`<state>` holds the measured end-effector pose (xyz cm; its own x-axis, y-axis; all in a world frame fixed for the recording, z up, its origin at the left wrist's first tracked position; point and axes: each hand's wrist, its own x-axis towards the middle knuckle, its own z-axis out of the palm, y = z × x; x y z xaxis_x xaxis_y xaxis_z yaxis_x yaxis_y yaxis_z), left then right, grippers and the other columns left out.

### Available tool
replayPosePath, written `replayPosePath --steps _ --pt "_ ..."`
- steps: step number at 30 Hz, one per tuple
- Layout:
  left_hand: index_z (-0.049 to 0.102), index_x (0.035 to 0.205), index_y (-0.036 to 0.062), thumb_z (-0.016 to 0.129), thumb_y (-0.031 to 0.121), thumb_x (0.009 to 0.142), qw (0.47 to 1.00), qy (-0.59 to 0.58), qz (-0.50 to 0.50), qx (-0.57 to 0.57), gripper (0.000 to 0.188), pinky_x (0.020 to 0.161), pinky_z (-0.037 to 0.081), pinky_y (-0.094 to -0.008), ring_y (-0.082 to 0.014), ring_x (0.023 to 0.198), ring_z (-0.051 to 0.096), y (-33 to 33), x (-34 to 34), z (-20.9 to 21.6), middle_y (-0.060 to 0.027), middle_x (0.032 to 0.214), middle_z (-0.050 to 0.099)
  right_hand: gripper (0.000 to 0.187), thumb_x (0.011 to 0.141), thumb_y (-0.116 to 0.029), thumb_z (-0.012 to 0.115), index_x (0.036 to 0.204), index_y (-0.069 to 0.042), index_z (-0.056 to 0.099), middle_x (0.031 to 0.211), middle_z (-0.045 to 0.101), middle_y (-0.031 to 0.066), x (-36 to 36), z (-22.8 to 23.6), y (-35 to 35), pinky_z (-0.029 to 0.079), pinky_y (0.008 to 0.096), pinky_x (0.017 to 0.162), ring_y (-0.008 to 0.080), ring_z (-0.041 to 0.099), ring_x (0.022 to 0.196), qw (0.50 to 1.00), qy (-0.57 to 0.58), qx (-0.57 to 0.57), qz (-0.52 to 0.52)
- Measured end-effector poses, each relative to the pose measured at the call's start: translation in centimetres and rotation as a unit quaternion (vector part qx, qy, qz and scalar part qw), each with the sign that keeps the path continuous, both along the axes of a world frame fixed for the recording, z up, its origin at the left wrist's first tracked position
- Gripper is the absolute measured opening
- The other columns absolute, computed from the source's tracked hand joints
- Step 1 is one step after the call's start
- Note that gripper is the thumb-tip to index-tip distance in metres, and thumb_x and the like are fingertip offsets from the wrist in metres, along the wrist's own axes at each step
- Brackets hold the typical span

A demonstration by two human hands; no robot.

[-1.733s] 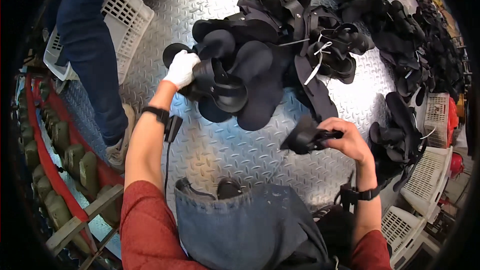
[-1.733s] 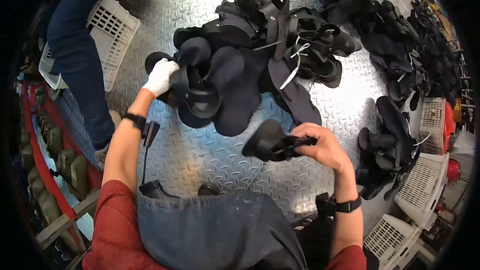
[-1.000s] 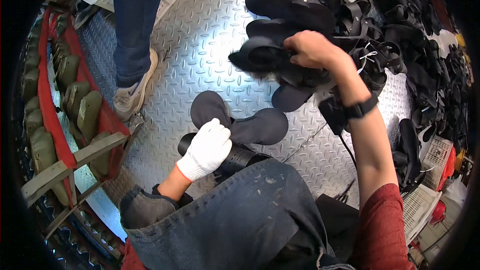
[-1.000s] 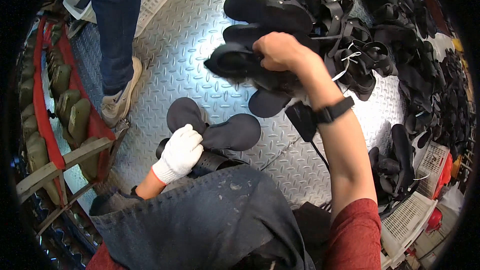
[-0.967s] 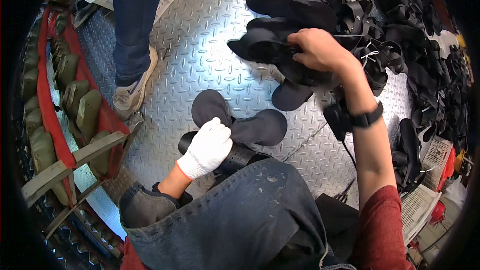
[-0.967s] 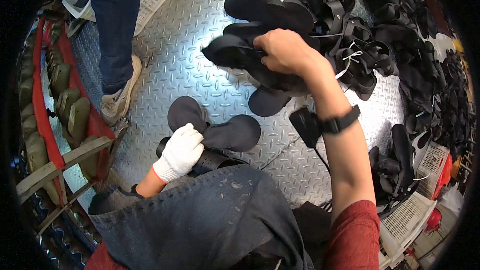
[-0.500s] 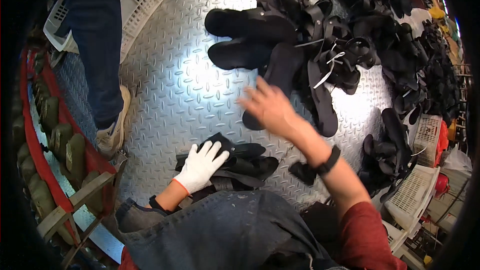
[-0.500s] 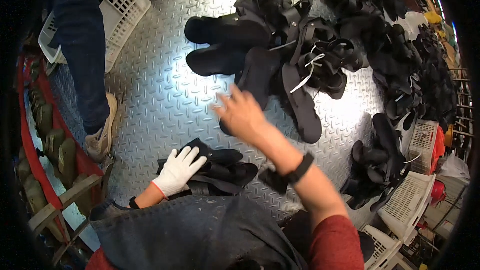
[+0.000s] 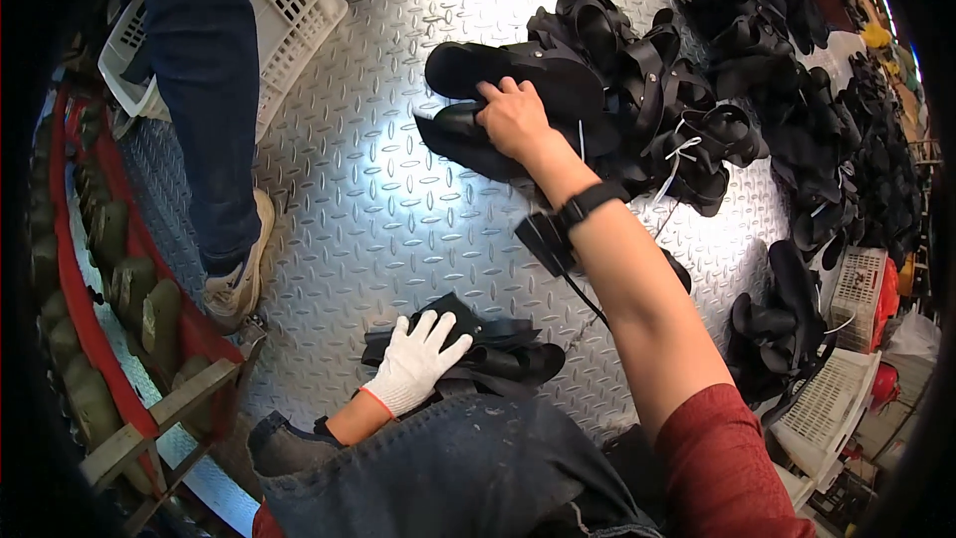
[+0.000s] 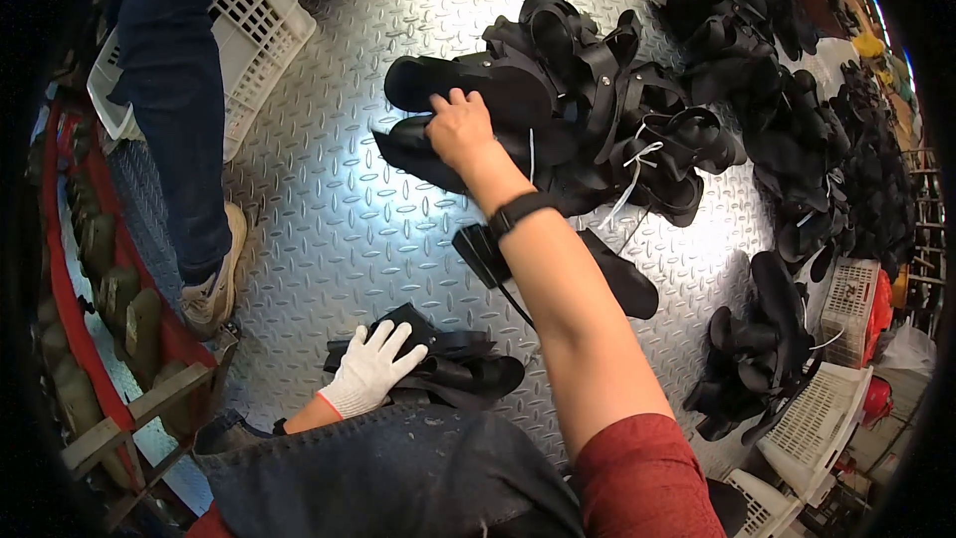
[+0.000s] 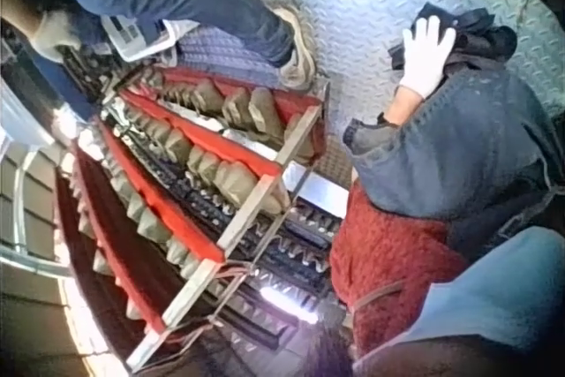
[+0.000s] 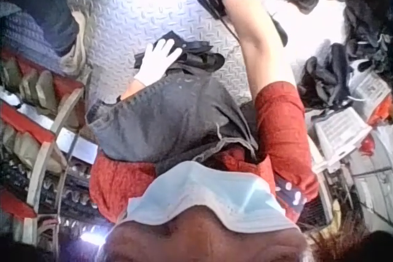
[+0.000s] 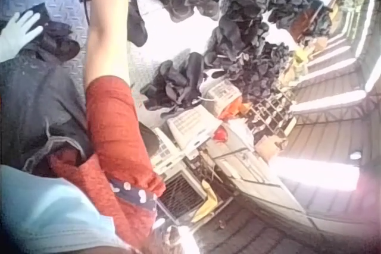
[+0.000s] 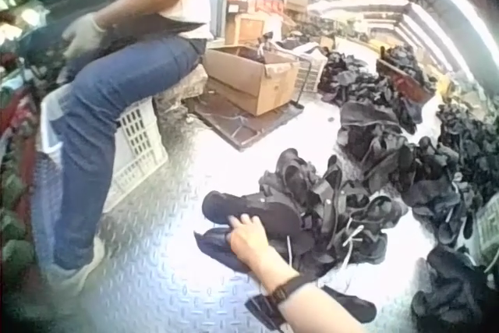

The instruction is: Applying adhesive to blue shoe soles using a roller machine and then sorting black shoe upper components.

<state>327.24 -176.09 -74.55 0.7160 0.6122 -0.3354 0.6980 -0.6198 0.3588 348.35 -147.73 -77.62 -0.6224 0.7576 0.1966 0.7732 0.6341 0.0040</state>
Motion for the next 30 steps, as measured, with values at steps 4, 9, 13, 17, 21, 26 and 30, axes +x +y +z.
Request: replayPosePath --steps 4,9,13,17,21,26,30 --pt "0.051 0.124 0.0160 0.066 0.020 0.070 0.997 -0.038 0.018 0.070 0.057 0.090 0.040 -0.0528 -0.0339 0.114 0.044 -0.7 -0.6 -0.1 -0.0160 0.129 0.044 0.007 0.075 -0.014 0.057 0.074 -0.010 0.063 0.082 0.061 0.0129 -2.3 -0.4 -3.8 0.044 0.0411 0.070 0.0287 0.059 0.074 0.999 0.006 -0.035 0.040" --pt "0.055 0.106 0.0206 0.055 0.034 0.075 0.953 -0.159 0.010 0.256 0.034 0.081 0.043 -0.0467 -0.0237 0.088 0.049 -1.9 0.9 2.1 -0.0069 0.105 0.048 0.009 0.073 -0.019 0.057 0.077 -0.011 0.056 0.077 0.052 0.0067 -6.6 2.3 -18.3 0.041 0.0356 0.062 0.0222 0.054 0.070 0.982 0.133 -0.114 0.076" --pt "0.047 0.120 0.0152 0.062 0.021 0.070 0.915 -0.257 0.080 0.300 0.053 0.075 0.045 -0.0562 -0.0376 0.087 0.054 0.8 0.9 0.9 -0.0198 0.105 0.048 0.022 0.079 -0.014 0.059 0.098 -0.002 0.058 0.101 0.060 0.0173 -6.8 -0.6 -25.7 0.047 0.0413 0.084 0.0342 0.057 0.098 0.802 0.329 -0.493 0.077" --pt "0.047 0.124 0.0027 0.058 0.014 0.074 0.972 -0.119 0.102 0.176 0.052 0.085 0.045 -0.0523 -0.0408 0.103 0.055 -0.1 -0.1 -1.5 -0.0243 0.116 0.051 0.057 0.067 -0.011 0.075 0.119 -0.002 0.052 0.120 0.055 0.0197 2.6 5.6 -22.0 0.043 0.0421 0.096 0.0363 0.052 0.112 0.812 0.309 -0.495 0.023" --pt "0.045 0.124 0.0011 0.065 0.019 0.067 0.990 -0.034 0.028 0.135 0.063 0.091 0.040 -0.0487 -0.0387 0.106 0.051 0.7 0.7 -1.1 -0.0205 0.112 0.053 0.069 0.060 -0.003 0.075 0.124 -0.003 0.048 0.100 0.061 0.0233 16.7 2.8 -20.7 0.047 0.0442 0.082 0.0398 0.058 0.097 0.937 0.014 -0.211 -0.277" --pt "0.052 0.123 0.0065 0.058 0.015 0.075 0.994 -0.048 0.047 0.081 0.049 0.092 0.039 -0.0502 -0.0376 0.105 0.050 0.2 0.2 0.1 -0.0177 0.107 0.054 0.028 0.073 -0.007 0.064 0.101 -0.007 0.063 0.083 0.062 0.0191 12.0 7.1 -16.2 0.047 0.0380 0.078 0.0361 0.062 0.085 0.838 0.236 -0.440 -0.222" --pt "0.051 0.124 0.0071 0.058 0.014 0.075 0.996 -0.033 0.015 0.085 0.050 0.095 0.037 -0.0497 -0.0376 0.105 0.049 0.9 0.8 0.4 -0.0184 0.110 0.052 0.039 0.070 -0.005 0.053 0.107 -0.005 0.064 0.125 0.051 0.0259 2.5 5.8 -6.9 0.039 0.0398 0.102 0.0383 0.047 0.119 0.891 0.369 -0.249 -0.094"
